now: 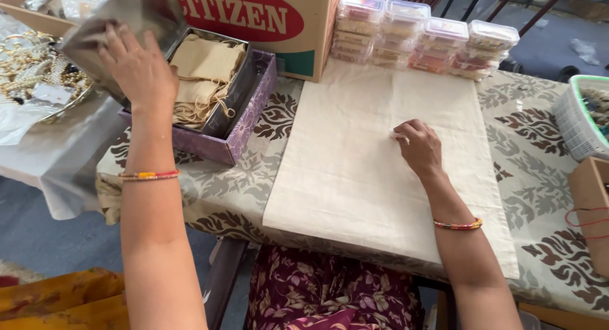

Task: The person packs small jewelry items, including a gold ring and a red beaded bracelet, into small plastic bags and then into small cloth pouches. They place the pouches into small plastic containers and stack them on the table.

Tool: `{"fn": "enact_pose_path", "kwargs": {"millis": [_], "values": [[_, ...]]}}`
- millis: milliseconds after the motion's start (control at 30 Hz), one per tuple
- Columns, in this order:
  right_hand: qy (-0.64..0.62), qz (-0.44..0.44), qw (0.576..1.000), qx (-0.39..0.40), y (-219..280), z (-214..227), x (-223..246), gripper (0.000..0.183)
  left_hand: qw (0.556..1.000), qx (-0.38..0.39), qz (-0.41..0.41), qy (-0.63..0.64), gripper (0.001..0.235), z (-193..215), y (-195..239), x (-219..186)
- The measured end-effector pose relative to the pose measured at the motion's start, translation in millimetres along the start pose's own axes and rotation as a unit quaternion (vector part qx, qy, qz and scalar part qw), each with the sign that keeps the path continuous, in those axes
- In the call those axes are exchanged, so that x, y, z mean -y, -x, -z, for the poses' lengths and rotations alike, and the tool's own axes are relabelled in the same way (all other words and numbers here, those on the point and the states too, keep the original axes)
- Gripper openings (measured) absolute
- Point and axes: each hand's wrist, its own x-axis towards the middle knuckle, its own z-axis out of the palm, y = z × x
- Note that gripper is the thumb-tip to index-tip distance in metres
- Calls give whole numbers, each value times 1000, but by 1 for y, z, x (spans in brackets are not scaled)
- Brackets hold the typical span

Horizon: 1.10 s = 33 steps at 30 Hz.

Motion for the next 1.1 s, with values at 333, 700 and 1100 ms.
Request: {"fn": "enact_pose_path", "kwargs": {"millis": [333,700,1100], "values": [[5,-6,1000,8,0,-6,-5,14,908,291,-40,298,70,-18,-5,-39],[-7,-3,1000,8,0,-2,0,14,942,219,-86,241,27,8,-10,-54],[-4,-8,1000,-14,-1,1,2,16,810,-3,-130,571,11,37,28,-266]]}}
